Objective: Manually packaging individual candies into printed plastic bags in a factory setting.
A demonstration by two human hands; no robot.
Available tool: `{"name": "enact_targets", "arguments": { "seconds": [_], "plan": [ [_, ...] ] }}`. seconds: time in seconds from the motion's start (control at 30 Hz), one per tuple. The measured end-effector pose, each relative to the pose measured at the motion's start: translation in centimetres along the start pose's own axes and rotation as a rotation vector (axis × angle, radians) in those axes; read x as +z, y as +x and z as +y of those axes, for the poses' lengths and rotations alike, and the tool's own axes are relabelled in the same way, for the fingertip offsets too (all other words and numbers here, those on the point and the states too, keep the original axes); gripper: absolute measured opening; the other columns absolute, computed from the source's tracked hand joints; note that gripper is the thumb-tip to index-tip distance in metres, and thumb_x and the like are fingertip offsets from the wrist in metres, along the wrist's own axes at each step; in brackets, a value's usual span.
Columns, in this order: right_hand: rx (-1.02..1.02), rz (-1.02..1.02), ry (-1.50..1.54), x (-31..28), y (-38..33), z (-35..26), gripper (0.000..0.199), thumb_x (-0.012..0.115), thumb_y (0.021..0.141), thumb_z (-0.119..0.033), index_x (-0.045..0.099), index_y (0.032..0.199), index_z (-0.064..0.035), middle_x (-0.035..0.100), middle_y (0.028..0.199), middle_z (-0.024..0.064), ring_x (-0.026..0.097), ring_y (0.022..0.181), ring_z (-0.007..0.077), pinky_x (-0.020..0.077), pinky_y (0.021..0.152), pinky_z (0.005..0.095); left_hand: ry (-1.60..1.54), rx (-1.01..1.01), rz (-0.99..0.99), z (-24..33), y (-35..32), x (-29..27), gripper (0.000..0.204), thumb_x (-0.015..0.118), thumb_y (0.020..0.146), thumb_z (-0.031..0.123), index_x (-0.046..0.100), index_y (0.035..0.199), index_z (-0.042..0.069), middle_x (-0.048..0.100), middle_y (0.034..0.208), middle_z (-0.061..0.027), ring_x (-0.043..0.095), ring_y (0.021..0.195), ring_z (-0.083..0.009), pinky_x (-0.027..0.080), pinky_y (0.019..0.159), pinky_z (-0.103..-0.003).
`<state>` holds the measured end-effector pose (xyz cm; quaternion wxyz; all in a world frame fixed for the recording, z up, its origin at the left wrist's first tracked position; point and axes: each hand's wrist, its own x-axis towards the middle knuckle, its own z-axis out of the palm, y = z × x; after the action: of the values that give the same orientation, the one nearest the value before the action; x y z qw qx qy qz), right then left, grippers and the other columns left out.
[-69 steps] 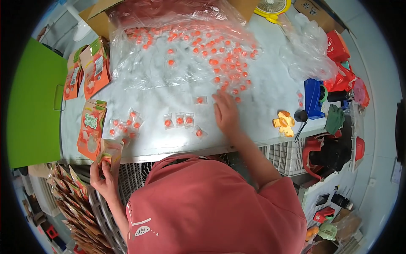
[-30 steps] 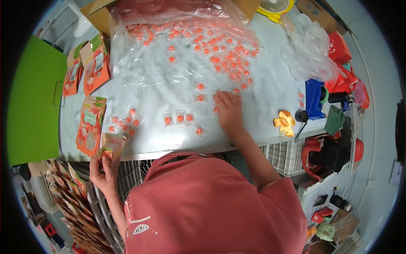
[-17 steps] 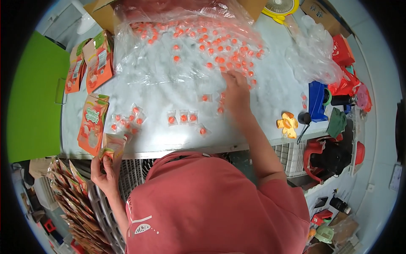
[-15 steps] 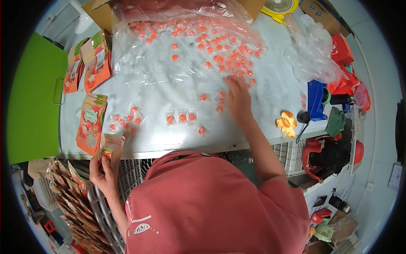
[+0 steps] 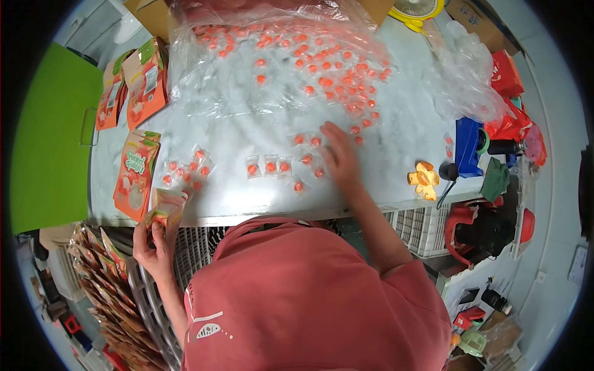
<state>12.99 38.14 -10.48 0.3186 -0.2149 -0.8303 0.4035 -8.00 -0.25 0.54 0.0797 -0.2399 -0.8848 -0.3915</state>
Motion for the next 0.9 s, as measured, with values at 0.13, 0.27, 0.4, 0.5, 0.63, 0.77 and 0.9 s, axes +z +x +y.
{"name": "enact_targets", "arguments": {
  "seconds": [0.13, 0.27, 0.4, 0.5, 0.63, 0.77, 0.9],
  "plan": [
    [-0.163, -0.337, -0.356, 1.0, 0.2, -1.7, 0.073, 0.076, 0.081, -0.039, 0.048, 0.143, -0.0113, 0.036, 0.153, 0.0170, 0.034, 0.141, 0.0374, 0.0236, 0.115, 0.0589, -0.005, 0.016, 0.014, 0.6, 0.1, 0.2, 0.019, 0.065, 0.095, 0.012, 0.068, 0.109, -0.001, 0.066, 0.086, -0.0060, 0.058, 0.071, -0.0109, 0.046, 0.061, -0.024],
    [-0.218, -0.424, -0.344, 3.1, 0.2, -3.6, 0.093, 0.081, 0.068, -0.054, 0.047, 0.145, -0.0151, 0.032, 0.156, 0.0160, 0.027, 0.145, 0.0375, 0.0183, 0.113, 0.0663, 0.018, -0.010, 0.004, 1.1, 0.2, -0.3, 0.016, 0.064, 0.096, 0.012, 0.066, 0.103, -0.002, 0.063, 0.083, -0.0033, 0.054, 0.075, -0.0079, 0.044, 0.066, -0.023],
    [-0.264, -0.497, -0.343, 5.7, 1.2, -5.4, 0.099, 0.082, 0.064, -0.058, 0.046, 0.147, -0.0178, 0.028, 0.157, 0.0155, 0.021, 0.147, 0.0379, 0.0176, 0.113, 0.0679, 0.039, -0.019, 0.016, 1.4, -0.2, -0.6, 0.015, 0.064, 0.096, 0.011, 0.066, 0.103, -0.002, 0.063, 0.083, -0.0037, 0.055, 0.074, -0.0083, 0.044, 0.065, -0.023],
    [-0.320, -0.509, -0.335, 8.0, 2.1, -6.1, 0.097, 0.082, 0.064, -0.058, 0.047, 0.146, -0.0186, 0.029, 0.157, 0.0161, 0.021, 0.147, 0.0386, 0.0179, 0.112, 0.0690, 0.014, -0.043, 0.019, 1.4, -0.3, -0.8, 0.016, 0.064, 0.095, 0.011, 0.066, 0.103, -0.003, 0.064, 0.083, -0.0047, 0.058, 0.075, -0.0094, 0.047, 0.067, -0.024],
    [-0.395, -0.470, -0.336, 10.9, 3.3, -6.0, 0.094, 0.083, 0.064, -0.057, 0.051, 0.143, -0.0181, 0.035, 0.152, 0.0166, 0.028, 0.143, 0.0392, 0.0217, 0.110, 0.0682, 0.067, 0.029, 0.042, 1.1, -0.5, -1.2, 0.016, 0.066, 0.093, 0.010, 0.066, 0.103, -0.002, 0.065, 0.086, -0.0106, 0.063, 0.073, -0.0182, 0.049, 0.064, -0.028],
    [-0.462, -0.433, -0.255, 13.1, 3.8, -5.6, 0.089, 0.083, 0.063, -0.056, 0.055, 0.139, -0.0175, 0.039, 0.148, 0.0163, 0.033, 0.139, 0.0397, 0.0238, 0.108, 0.0662, 0.054, -0.012, 0.059, 1.1, -0.7, -1.1, 0.015, 0.064, 0.093, 0.007, 0.068, 0.105, -0.002, 0.067, 0.086, -0.0057, 0.062, 0.074, -0.0099, 0.048, 0.064, -0.023],
    [-0.416, -0.388, -0.245, 13.8, 3.7, -7.9, 0.082, 0.082, 0.066, -0.054, 0.058, 0.134, -0.0141, 0.044, 0.142, 0.0169, 0.037, 0.135, 0.0389, 0.0248, 0.108, 0.0627, 0.056, -0.022, 0.070, 0.8, -0.9, -1.2, 0.015, 0.065, 0.093, 0.006, 0.068, 0.104, -0.002, 0.067, 0.085, -0.0048, 0.060, 0.072, -0.0086, 0.046, 0.061, -0.023]
  ]
}}
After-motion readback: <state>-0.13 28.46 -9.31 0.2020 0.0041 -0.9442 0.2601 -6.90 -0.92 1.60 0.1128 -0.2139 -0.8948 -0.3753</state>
